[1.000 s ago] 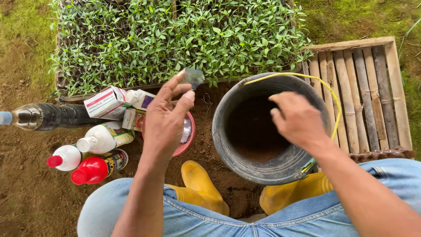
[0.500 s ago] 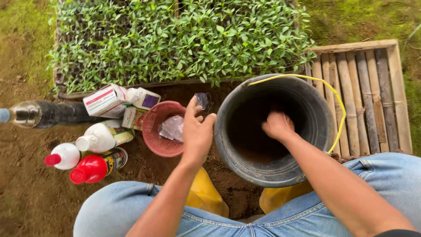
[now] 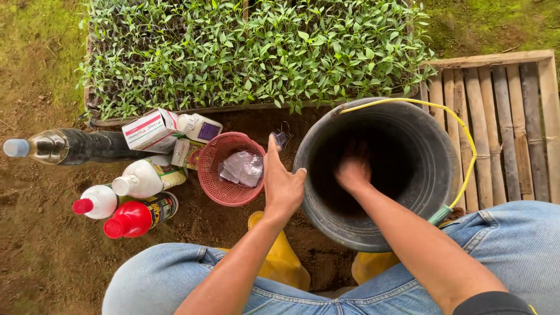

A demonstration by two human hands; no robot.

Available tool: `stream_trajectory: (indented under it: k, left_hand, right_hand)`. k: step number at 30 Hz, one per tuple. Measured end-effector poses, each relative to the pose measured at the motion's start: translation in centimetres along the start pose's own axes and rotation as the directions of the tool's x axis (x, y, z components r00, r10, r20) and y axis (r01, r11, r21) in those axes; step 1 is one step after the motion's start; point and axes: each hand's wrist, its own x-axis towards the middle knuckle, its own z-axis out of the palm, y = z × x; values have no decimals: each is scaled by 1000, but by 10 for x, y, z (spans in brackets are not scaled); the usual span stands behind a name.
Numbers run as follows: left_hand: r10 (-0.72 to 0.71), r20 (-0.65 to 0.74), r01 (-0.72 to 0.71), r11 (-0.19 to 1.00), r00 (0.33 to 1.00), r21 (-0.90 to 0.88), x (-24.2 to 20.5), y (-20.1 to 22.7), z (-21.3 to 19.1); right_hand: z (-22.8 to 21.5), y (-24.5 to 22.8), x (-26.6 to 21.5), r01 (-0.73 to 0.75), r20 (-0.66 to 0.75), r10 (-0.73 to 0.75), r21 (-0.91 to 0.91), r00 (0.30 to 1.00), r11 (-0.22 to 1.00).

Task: Filling small bamboo tubes with soil and placing them in a tray to prepare for planting seedlings.

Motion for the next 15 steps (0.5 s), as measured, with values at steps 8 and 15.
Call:
stream_trajectory:
  k: [8, 15]
  left_hand:
    - [-142, -28, 141, 990, 990, -23, -32, -6, -13]
    - [-172, -157, 143, 973, 973, -180, -46, 28, -24]
  right_hand:
    - [15, -40, -48, 118, -378, 20, 338, 925, 934]
    - [-23, -33, -69, 314, -262, -185, 644, 947, 697]
